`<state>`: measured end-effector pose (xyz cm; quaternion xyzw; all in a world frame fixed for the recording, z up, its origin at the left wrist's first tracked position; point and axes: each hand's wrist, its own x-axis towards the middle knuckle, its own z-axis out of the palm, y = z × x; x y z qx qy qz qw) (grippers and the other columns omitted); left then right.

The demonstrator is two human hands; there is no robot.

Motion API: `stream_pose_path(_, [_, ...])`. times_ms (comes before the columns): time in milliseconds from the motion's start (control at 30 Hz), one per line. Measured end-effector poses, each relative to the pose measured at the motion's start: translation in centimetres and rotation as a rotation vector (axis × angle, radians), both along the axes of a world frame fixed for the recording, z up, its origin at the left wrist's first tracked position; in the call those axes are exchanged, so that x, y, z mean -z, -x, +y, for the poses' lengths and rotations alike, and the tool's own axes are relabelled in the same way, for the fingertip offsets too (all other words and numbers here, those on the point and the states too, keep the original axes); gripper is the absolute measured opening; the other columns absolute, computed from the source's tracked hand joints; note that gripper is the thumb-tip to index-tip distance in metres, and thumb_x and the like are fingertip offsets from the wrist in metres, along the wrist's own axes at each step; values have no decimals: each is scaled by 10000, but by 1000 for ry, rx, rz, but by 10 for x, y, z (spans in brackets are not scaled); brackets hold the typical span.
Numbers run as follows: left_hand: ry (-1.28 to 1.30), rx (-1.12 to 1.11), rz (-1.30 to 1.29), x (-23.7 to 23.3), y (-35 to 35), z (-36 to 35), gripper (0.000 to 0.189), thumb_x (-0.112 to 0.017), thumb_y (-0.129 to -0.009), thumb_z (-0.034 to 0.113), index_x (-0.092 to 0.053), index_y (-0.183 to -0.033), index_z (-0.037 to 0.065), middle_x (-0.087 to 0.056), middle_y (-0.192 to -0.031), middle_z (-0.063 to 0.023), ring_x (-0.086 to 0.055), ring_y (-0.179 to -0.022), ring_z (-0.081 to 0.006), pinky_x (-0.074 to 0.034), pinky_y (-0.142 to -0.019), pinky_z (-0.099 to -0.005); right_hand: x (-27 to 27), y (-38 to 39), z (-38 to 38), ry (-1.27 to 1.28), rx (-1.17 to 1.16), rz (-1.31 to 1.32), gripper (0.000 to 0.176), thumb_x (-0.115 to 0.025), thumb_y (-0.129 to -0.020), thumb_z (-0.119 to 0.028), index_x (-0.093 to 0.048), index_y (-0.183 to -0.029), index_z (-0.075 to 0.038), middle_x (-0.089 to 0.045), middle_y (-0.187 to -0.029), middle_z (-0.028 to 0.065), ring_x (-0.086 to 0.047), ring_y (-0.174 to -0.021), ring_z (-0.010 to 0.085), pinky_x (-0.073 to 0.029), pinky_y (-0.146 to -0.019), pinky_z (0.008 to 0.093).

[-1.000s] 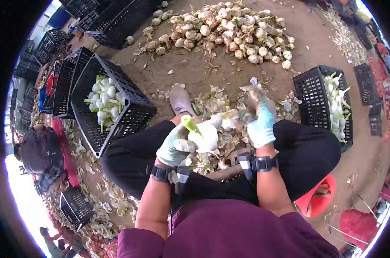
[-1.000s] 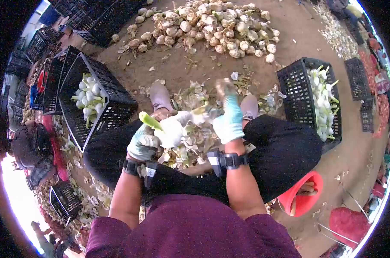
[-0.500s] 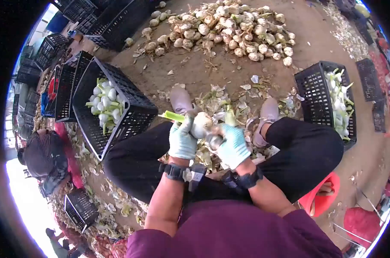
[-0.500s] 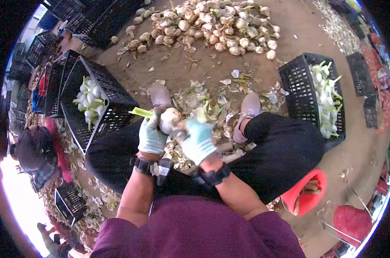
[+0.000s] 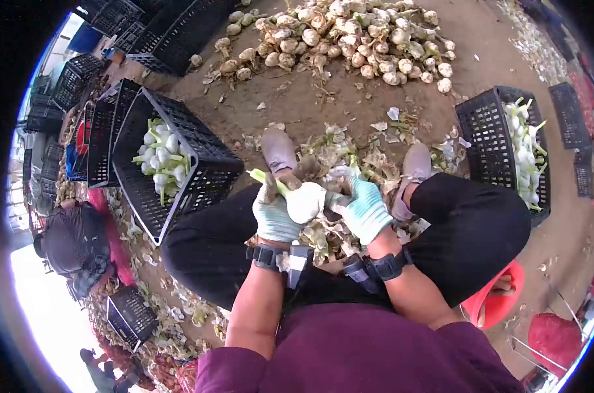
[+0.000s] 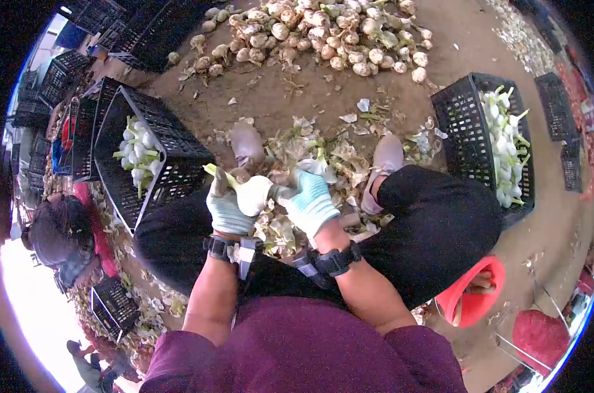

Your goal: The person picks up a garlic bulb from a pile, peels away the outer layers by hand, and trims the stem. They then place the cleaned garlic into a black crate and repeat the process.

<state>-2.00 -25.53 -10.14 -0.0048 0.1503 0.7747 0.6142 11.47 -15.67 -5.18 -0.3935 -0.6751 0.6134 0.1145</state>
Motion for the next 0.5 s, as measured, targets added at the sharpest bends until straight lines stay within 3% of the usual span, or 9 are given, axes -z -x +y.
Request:
stream_pose_path(67, [55, -62, -34, -12, -3, 2, 473, -448, -820, 446, -589, -812, -5, -433, -1156, -238, -537, -869, -419, -469, -722, -473, 43, -1, -4, 23, 89, 83, 128, -506, -741, -56, -562, -827, 21, -568, -692, 65, -490, -583, 140, -418, -555, 267])
stream_pose_path(100, [-112, -45, -138, -15, -3, 5, 482, -463, -804, 477, -599, -783, 16, -429, -1157, -249, -545, -855, -413, -472, -721, -470, 49, 3, -6, 108, 201, 193, 136, -490, -729, -33, -570, -827, 16, -568, -684, 58, -483, -557, 133, -416, -535, 262])
stream_pose_path(167, [26, -243, -61, -32, -10, 13, 475, -476, -796, 484, -588, -829, 23, -441, -1147, -242, -556, -831, -410, -474, -721, -466, 40, -4, -4, 164, 204, 88, 236, -482, -750, -15, -572, -968, -20, -578, -818, 69, -516, -669, 73, -433, -518, 211])
stream_pose_path(233, [100, -170, -51, -26, -1, 7, 483, -468, -796, 497, -604, -804, 34, -500, -1066, -235, -569, -827, -367, -478, -722, -436, 35, 0, -6, 997, 495, 645, 327, -526, -693, 20, -581, -1004, -64, -581, -923, 82, -560, -775, 128, -465, -571, 237])
stream_pose_path(267, [174, -81, -47, -19, 4, 4, 493, -460, -796, 511, -619, -778, 44, -558, -984, -229, -582, -823, -324, -483, -722, -407, 25, 3, -8, 1001, 494, 643, 327, -526, -693, 20, -581, -1004, -64, -581, -923, 82, -560, -775, 128, -465, -571, 237])
stream_pose_path(333, [-21, 84, -174, -10, 3, 4, 540, -456, -791, 523, -565, -955, 20, -517, -1070, -228, -553, -910, -315, -472, -753, -404, 2, 6, -9, -615, 42, 483, 398, -576, -609, 25, -599, -989, -93, -583, -929, 94, -575, -819, 223, -479, -642, 289])
stream_pose_path(367, [2, 103, -218, -14, -3, 9, 566, -454, -789, 526, -533, -1029, 20, -512, -1079, -228, -546, -925, -319, -467, -766, -403, 2, 3, -9, -618, 45, 477, 398, -576, -609, 25, -599, -989, -93, -583, -929, 94, -575, -819, 223, -479, -642, 289])
stream_pose_path(400, [86, 60, -242, -8, -6, 8, 555, -426, -813, 507, -507, -1029, 2, -468, -1125, -220, -488, -954, -426, -436, -781, -497, 3, 1, -10, -677, 14, 426, 377, -572, -588, 25, -602, -949, -82, -580, -907, 111, -564, -829, 263, -471, -681, 321])
stream_pose_path(500, [-90, -61, -339, -21, 0, 5, 563, -387, -833, 498, -479, -1078, -1, -456, -1148, -203, -459, -1015, -403, -413, -834, -489, 29, -8, -19, -748, -220, 279, 278, -557, -587, 15, -607, -842, -84, -583, -873, 146, -563, -806, 311, -473, -693, 359])
